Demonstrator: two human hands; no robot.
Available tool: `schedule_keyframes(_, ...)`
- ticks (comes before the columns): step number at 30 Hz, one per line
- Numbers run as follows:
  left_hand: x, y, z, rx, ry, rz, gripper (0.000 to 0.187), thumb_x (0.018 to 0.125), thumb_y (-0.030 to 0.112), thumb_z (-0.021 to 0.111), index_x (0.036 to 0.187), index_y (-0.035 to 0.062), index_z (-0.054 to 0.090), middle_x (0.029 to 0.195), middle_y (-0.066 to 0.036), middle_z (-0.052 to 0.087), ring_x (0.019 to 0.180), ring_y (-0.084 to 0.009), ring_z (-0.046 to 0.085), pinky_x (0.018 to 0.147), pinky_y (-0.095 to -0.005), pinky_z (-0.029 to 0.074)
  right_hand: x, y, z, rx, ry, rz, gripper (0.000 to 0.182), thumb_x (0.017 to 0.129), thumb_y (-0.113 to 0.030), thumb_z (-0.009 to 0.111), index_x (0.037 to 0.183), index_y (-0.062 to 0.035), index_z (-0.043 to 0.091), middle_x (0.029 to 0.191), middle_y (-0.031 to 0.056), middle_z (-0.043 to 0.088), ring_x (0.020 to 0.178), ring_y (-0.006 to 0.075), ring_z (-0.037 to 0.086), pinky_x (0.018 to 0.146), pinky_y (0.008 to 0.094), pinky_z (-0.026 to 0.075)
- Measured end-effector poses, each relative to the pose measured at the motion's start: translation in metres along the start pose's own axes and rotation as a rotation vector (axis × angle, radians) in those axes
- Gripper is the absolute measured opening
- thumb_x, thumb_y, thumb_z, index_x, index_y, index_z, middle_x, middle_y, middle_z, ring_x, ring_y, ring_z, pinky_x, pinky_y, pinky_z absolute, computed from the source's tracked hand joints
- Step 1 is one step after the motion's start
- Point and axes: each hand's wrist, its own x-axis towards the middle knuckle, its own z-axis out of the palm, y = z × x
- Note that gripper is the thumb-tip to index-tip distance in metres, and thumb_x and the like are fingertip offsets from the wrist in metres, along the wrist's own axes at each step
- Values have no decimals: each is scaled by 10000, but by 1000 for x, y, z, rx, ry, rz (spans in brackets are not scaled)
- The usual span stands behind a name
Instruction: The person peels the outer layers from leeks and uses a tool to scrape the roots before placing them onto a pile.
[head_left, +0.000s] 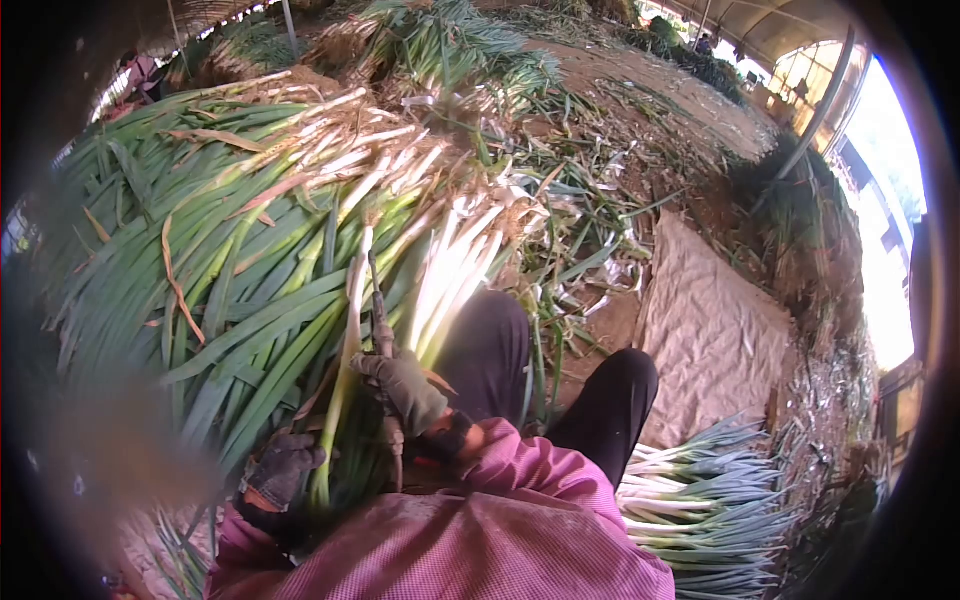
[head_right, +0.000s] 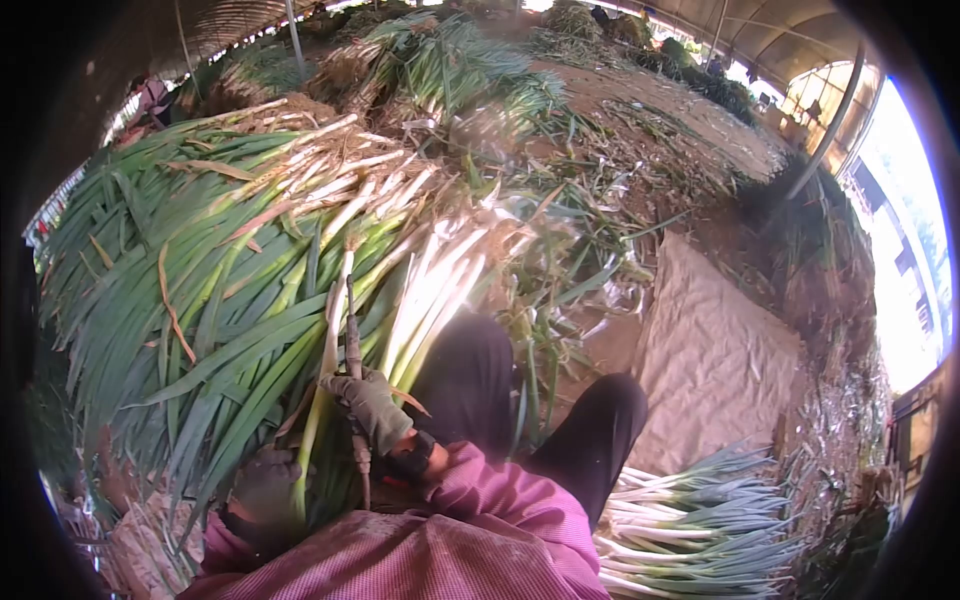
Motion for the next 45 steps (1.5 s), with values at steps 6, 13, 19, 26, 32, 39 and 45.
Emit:
schedule_keyframes(6,6,19,-10,-124,-28,-57,227,912,162,555,920,31,740,834,-116,704,694,-152,642,675,-288,510,5,-2,1,39,22,49,171,870,-176,661,929,-71,540,638,-23,481,492,86,450,451,238,364)
schedule_keyframes(13,-5,30,-19,-610,-17,-240,258,923,218,584,940,9,735,776,-105,693,700,-108,610,683,-266,485,43,-21,-2,-54,-39,39,628,883,-90,564,1436,-135,270,685,-13,435,521,92,412,455,240,351)
schedule_keyframes(19,25,12,-26,-475,162,-60,286,889,272,658,913,-11,691,778,-91,671,730,-174,610,748,-295,477,-1,0,-2,-95,-77,-76,438,892,-89,552,1316,-81,441,715,6,519,564,111,472,484,244,361)
schedule_keyframes(26,154,19,-46,-93,273,196,341,945,309,544,862,-4,650,801,-158,646,805,-280,617,717,-364,473,-45,14,5,-67,-21,-61,115,851,-107,629,927,-22,621,762,32,604,623,120,546,564,262,452)
schedule_keyframes(32,181,15,-31,148,385,553,323,941,297,532,886,1,650,786,-183,641,736,-268,615,691,-388,464,-39,28,-7,-66,37,-130,115,860,-125,622,929,-34,623,758,23,604,624,118,558,543,258,467)
schedule_keyframes(39,41,35,-13,-247,66,-151,237,892,216,623,825,-11,630,700,-116,575,675,-129,502,651,-330,432,-35,21,-6,75,-3,-31,118,894,-165,603,904,-48,616,736,9,579,586,117,539,516,249,447)
schedule_keyframes(45,-19,10,11,166,234,327,141,878,196,635,858,62,671,812,-86,626,736,-277,585,667,-370,460,16,58,-34,171,-166,73,113,899,-166,608,848,-68,584,686,2,538,543,130,521,441,257,391)
